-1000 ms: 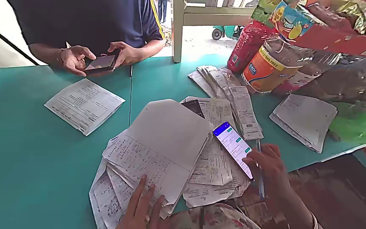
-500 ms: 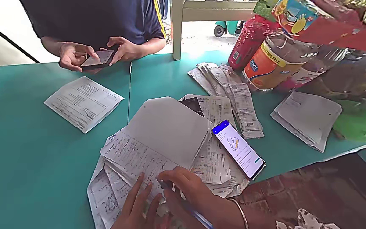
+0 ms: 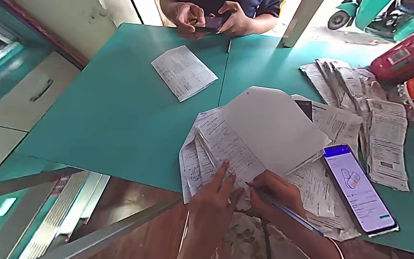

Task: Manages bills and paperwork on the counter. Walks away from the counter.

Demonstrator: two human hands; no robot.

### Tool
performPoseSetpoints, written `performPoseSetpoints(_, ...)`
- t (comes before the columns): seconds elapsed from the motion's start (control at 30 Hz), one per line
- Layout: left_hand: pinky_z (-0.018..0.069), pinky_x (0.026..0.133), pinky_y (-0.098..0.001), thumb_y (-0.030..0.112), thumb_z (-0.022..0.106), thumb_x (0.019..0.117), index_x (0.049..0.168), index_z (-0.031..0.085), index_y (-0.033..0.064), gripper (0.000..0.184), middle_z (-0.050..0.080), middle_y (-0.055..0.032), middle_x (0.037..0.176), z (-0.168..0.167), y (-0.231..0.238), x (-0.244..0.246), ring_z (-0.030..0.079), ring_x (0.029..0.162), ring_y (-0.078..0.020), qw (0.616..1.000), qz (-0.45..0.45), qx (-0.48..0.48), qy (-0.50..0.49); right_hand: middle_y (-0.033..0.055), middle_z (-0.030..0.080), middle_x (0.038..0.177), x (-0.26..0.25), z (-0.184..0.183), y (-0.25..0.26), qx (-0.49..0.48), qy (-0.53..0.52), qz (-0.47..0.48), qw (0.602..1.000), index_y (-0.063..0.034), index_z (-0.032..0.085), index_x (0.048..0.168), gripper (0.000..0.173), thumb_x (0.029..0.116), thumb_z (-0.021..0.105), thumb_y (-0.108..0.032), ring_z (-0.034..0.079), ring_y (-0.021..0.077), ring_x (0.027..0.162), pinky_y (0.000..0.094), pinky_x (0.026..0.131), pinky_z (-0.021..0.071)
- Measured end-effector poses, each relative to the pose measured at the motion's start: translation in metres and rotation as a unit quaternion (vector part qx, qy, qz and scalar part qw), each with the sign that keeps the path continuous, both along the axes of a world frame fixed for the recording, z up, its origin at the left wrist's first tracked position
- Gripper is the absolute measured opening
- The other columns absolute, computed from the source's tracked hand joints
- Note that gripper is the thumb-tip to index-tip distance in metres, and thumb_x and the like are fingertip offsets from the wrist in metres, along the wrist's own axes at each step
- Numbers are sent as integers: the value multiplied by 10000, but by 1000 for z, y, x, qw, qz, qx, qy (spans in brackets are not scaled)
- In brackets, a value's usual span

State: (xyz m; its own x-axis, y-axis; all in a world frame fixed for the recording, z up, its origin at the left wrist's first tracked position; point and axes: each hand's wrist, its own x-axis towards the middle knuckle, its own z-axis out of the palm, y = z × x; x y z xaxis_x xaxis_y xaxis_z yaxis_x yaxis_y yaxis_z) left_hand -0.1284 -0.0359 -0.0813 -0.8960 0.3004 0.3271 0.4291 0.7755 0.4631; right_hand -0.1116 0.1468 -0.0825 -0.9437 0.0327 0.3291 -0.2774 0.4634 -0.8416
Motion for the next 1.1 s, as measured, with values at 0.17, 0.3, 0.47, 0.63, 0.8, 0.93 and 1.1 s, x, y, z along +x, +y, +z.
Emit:
performPoseSetpoints(0.17,497,473,-300,425,601,979,1086,790,167,337,675,-19,1361,-1,2,0,692,639,-154,1000,1,0,8,22,676,814,-1,0,1,8,-8,2,1000,-54,715,847,72,820,711,-120,611,-38,701,71,615,497)
performPoseSetpoints(0.3,491,465,-297,428,595,983,1079,789,162,343,677,-19,1359,-1,1,0,687,632,-151,1000,1,-3,12,24,669,800,-1,1,0,13,-4,-5,1000,-46,717,833,82,805,711,-122,605,-41,691,67,609,491)
performPoseSetpoints(0.47,492,467,-293,422,603,979,1080,786,164,332,670,-17,1369,-2,1,0,690,639,-148,1000,-1,-6,11,14,674,809,-2,1,0,-3,-3,-2,1000,-53,717,854,73,821,717,-118,611,-45,706,66,618,499)
performPoseSetpoints(0.63,489,467,-287,430,590,983,1079,786,165,343,673,-18,1364,-2,1,0,681,630,-143,1000,-1,-8,13,15,677,811,-2,-1,0,-5,2,-8,1000,-51,718,851,82,812,722,-122,622,-39,730,70,639,505)
performPoseSetpoints(0.8,503,479,-293,426,596,981,1082,787,159,344,671,-20,1367,-1,1,1,695,652,-149,1000,-1,-3,5,15,679,811,-1,-1,1,-6,-3,-12,1000,-47,722,852,76,820,715,-116,618,-40,711,75,626,507)
performPoseSetpoints(0.93,501,475,-297,424,606,973,1079,788,156,341,670,-17,1369,0,1,1,695,648,-155,1000,0,-2,4,16,674,801,-2,0,0,3,1,-23,1000,-47,723,848,79,816,713,-118,611,-46,698,69,621,500)
performPoseSetpoints(1.1,502,473,-291,423,605,972,1068,784,154,337,666,-14,1375,0,1,1,696,654,-145,1000,-3,-10,8,27,685,827,-2,0,0,9,-2,-19,1000,-42,726,877,89,832,711,-118,623,-35,718,74,641,510)
